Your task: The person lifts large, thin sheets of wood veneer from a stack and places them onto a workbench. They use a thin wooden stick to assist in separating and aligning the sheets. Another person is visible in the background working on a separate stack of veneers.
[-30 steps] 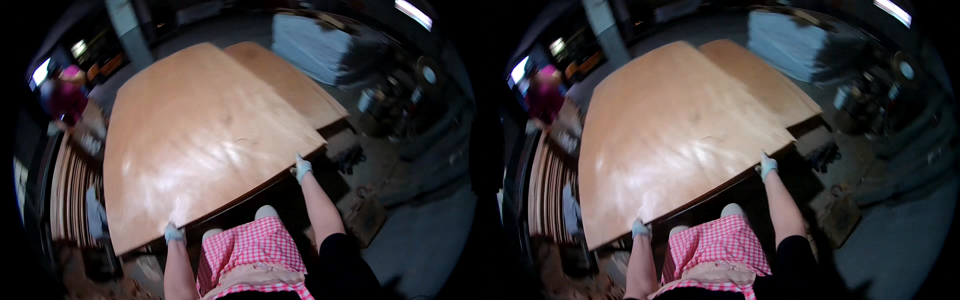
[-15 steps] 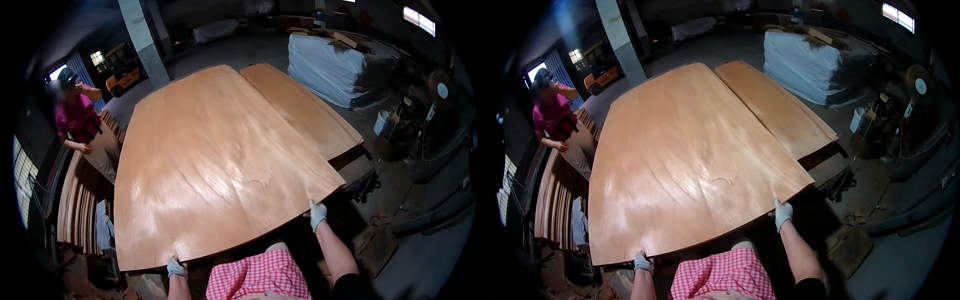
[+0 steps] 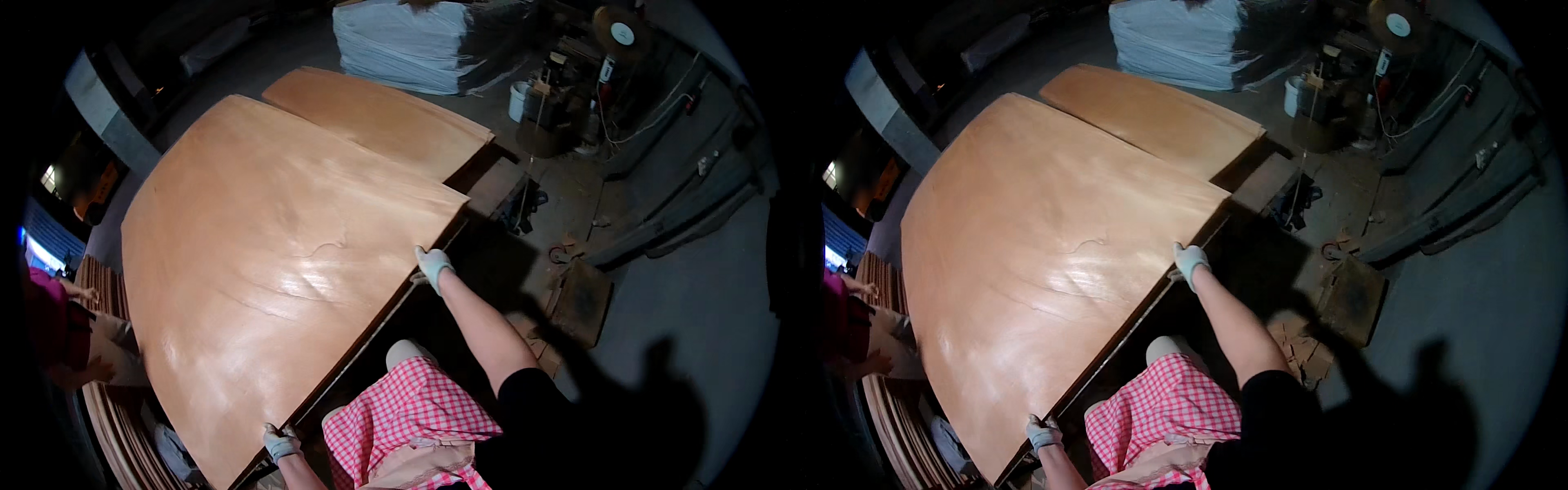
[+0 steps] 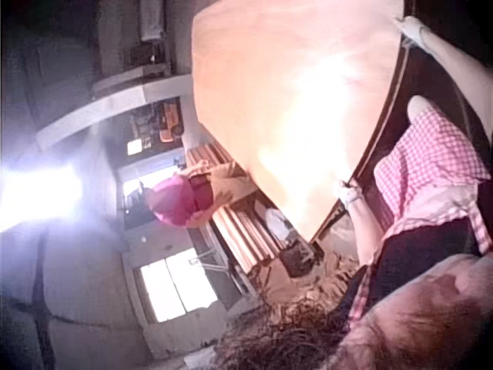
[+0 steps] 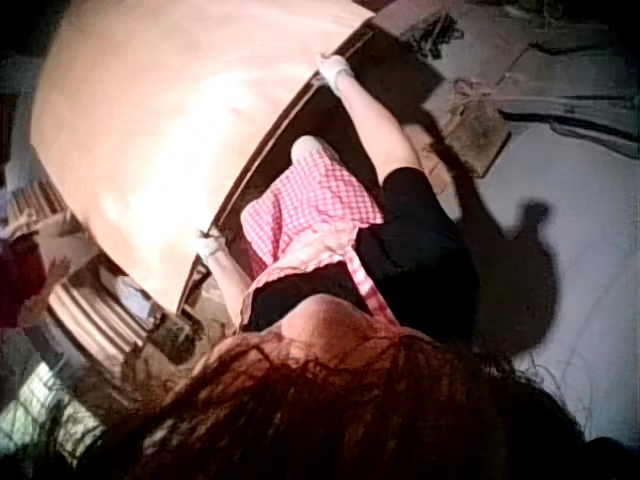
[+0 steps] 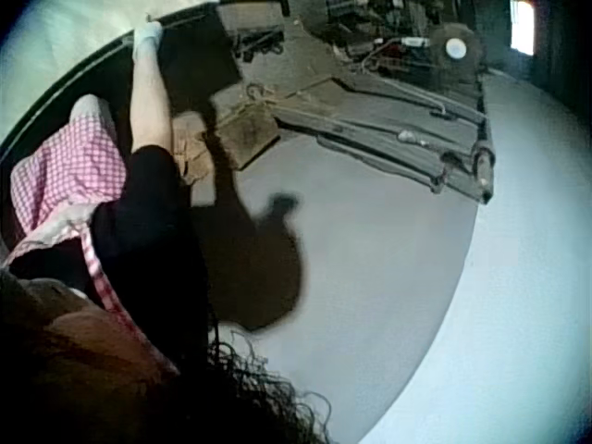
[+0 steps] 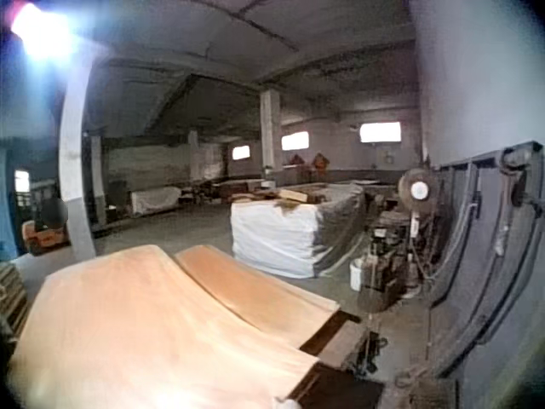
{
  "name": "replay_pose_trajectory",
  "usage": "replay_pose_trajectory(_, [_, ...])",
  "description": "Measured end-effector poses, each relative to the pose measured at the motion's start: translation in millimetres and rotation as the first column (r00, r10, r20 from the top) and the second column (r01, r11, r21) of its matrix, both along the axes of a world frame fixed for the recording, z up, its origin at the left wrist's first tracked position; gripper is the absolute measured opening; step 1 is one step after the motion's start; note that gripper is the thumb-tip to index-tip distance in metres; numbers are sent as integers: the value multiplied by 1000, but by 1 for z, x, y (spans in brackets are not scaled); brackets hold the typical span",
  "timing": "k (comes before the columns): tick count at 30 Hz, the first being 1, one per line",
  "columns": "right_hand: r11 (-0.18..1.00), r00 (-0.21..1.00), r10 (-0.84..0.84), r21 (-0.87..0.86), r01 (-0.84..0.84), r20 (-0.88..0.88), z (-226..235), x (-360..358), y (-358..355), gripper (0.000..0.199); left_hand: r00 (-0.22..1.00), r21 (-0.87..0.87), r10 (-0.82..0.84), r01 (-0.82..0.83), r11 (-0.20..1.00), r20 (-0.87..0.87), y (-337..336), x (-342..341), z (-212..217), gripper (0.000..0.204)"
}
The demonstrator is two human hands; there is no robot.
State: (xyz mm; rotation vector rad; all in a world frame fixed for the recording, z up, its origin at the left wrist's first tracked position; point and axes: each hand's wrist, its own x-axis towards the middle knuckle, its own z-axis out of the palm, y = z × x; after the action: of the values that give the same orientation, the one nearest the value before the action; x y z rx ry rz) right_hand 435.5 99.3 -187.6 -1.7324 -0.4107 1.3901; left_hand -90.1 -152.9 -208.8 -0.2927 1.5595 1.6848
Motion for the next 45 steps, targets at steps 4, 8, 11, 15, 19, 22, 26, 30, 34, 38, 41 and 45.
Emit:
replay_pose_trajectory(4, [1000, 1000, -7, -22, 7, -27, 10, 9, -7, 53, 1000, -30, 4, -4, 1000, -25, 3, 6, 5, 30])
replay_pose_trajectory(8, [998, 998, 37, -40, -39, -46, 15, 1, -9, 51, 997, 9, -31, 32, 999, -75, -12, -6, 0, 33])
replay_pose_trajectory(11, [997, 997, 72, -34, -72, -2, 6, 11, -8, 44, 991, 108, -89, 99, 989, -96, -3, 19, 0, 33])
replay_pose_trajectory(15, [999, 999, 46, 2, -46, 25, 9, 21, -15, 45, 991, 37, -103, 106, 994, -84, 17, 38, 3, 31])
replay_pose_trajectory(19, [994, 994, 95, 40, -97, 55, 17, 0, -17, 47, 995, 55, 97, -98, 994, 30, 12, 20, 2, 33])
replay_pose_trajectory(22, [996, 995, 84, 23, -86, 51, 9, 3, -15, 53, 996, -19, 90, -90, 996, 4, 6, 5, 0, 45])
replay_pose_trajectory(26, [995, 994, 98, -13, -98, 41, -13, 11, -4, 48, 991, -58, 95, -100, 993, -89, 5, 13, -16, 38])
replay_pose_trajectory(30, [998, 990, 49, -53, -42, 133, -18, 35, 10, 51, 994, -208, 101, -105, 972, -31, 22, 39, 22, 42])
replay_pose_trajectory(34, [998, 987, 42, -59, -34, 152, -18, 33, 13, 49, 995, -245, 90, -98, 964, -45, 16, 50, 36, 44])
replay_pose_trajectory(38, [996, 982, 51, -82, -37, 181, -24, 40, 25, 46, 982, -226, 186, -191, 955, -43, 17, 58, 35, 40])
replay_pose_trajectory(41, [998, 981, 58, -22, -55, 185, -35, 75, 47, 47, 993, -187, 117, -115, 976, 0, 29, 58, 40, 40])
replay_pose_trajectory(45, [997, 982, 33, -77, -19, 185, -32, 55, 33, 54, 994, -142, 110, -105, 984, 27, 18, 59, 43, 41])
